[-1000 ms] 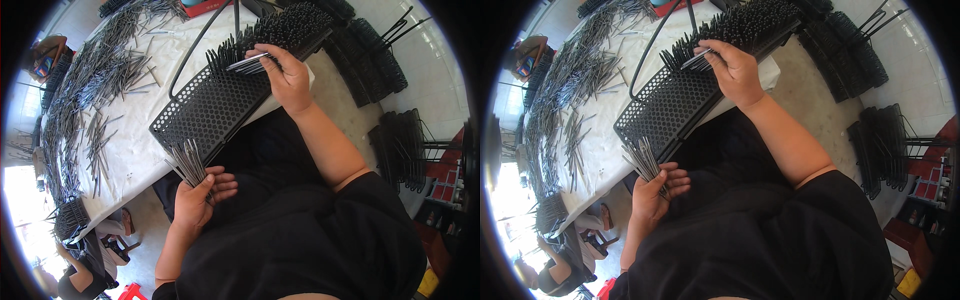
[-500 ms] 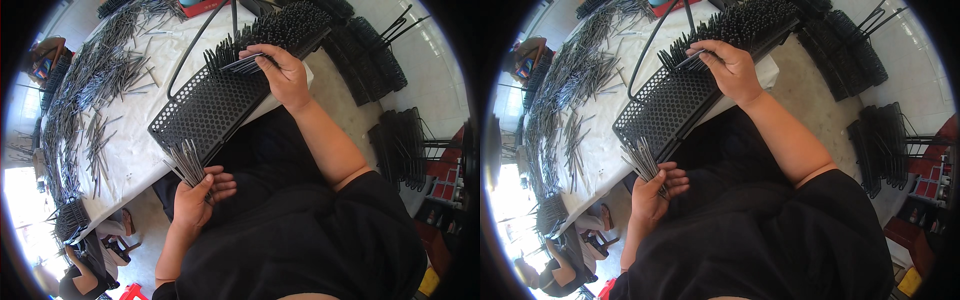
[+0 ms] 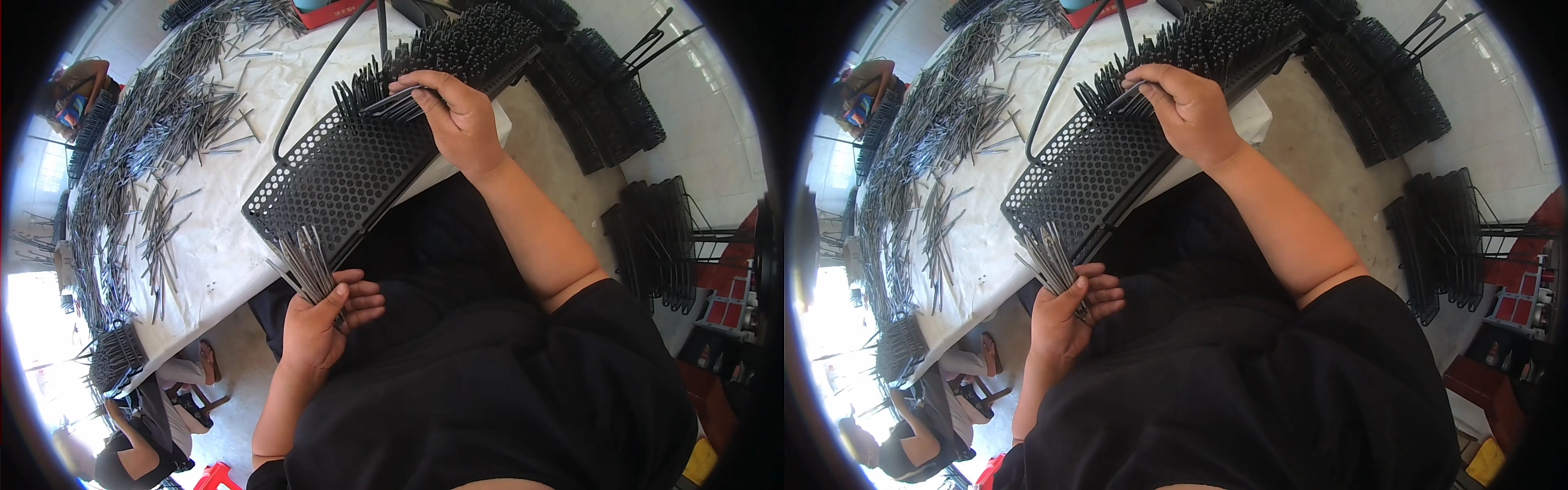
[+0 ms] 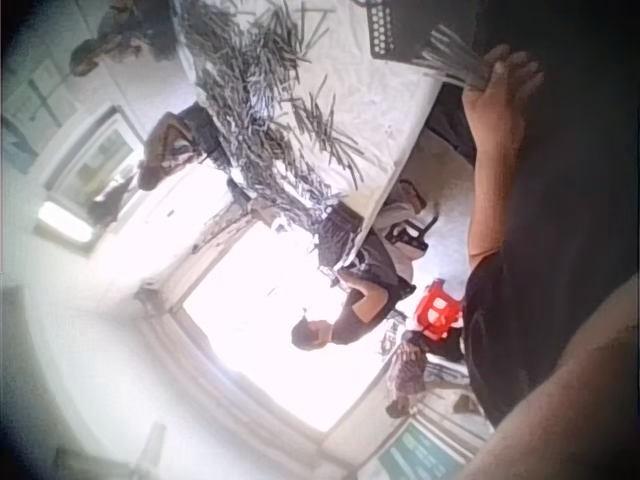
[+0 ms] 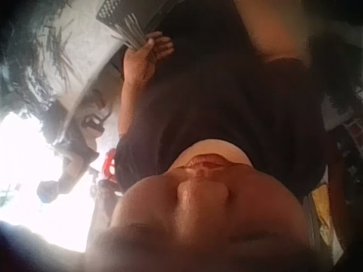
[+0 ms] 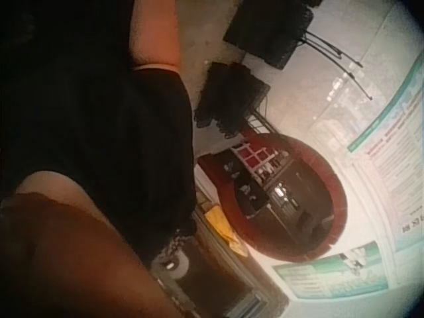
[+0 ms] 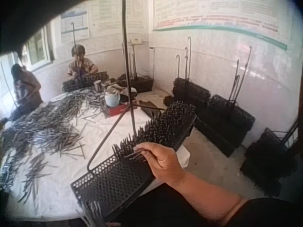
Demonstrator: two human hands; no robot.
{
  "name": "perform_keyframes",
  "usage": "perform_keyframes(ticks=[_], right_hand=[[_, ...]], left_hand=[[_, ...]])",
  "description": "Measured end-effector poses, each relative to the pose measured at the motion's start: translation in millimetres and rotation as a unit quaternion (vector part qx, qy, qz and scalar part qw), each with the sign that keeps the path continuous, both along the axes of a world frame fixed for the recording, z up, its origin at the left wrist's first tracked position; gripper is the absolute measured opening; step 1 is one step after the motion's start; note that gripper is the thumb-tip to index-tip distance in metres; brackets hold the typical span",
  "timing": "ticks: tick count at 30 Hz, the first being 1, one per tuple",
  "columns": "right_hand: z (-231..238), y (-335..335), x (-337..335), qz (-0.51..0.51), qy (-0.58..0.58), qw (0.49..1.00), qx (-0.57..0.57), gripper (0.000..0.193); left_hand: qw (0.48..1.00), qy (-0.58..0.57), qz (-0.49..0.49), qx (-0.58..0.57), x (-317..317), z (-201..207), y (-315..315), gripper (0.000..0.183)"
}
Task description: The person picks up metal rods from the table and inserts them into the holes of a perforated rack by hand.
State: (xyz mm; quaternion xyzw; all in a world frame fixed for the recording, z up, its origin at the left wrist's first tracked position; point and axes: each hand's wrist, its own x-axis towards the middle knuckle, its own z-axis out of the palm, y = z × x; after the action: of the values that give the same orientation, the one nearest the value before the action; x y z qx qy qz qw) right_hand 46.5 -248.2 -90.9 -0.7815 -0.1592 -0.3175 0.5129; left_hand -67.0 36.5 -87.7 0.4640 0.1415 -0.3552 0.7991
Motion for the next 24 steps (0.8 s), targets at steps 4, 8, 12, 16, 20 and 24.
perform_keyframes(ticks=[4, 8, 12, 16, 20, 24], right_hand=[[-1, 2, -1, -0.037, -0.049, 0.997, -0.047, 0.014], [2, 3, -2, -0.031, -0.051, 0.996, -0.062, 0.014], [5, -5, 4, 0.058, 0.012, 0.997, -0.049, 0.015], [11, -6, 7, 0.132, 0.063, 0.989, -0.021, 0.016], [18, 9, 11, 0.047, 0.037, 0.995, -0.085, 0.014], [16, 26, 21, -0.104, 0.006, 0.986, -0.128, 0.013]], left_hand=[[1.0, 0.005, -0.008, -0.006, 1, 0, 1, 0.027], [1.0, 0.007, -0.003, -0.015, 1, -1, 2, 0.028], [1.0, 0.007, -0.005, -0.024, 1, -2, 2, 0.028], [1.0, 0.007, -0.004, -0.03, 1, -2, 3, 0.028], [1.0, 0.008, 0.001, -0.026, 1, -3, 2, 0.028], [1.0, 0.01, -0.007, -0.017, 1, -1, 1, 0.028]])
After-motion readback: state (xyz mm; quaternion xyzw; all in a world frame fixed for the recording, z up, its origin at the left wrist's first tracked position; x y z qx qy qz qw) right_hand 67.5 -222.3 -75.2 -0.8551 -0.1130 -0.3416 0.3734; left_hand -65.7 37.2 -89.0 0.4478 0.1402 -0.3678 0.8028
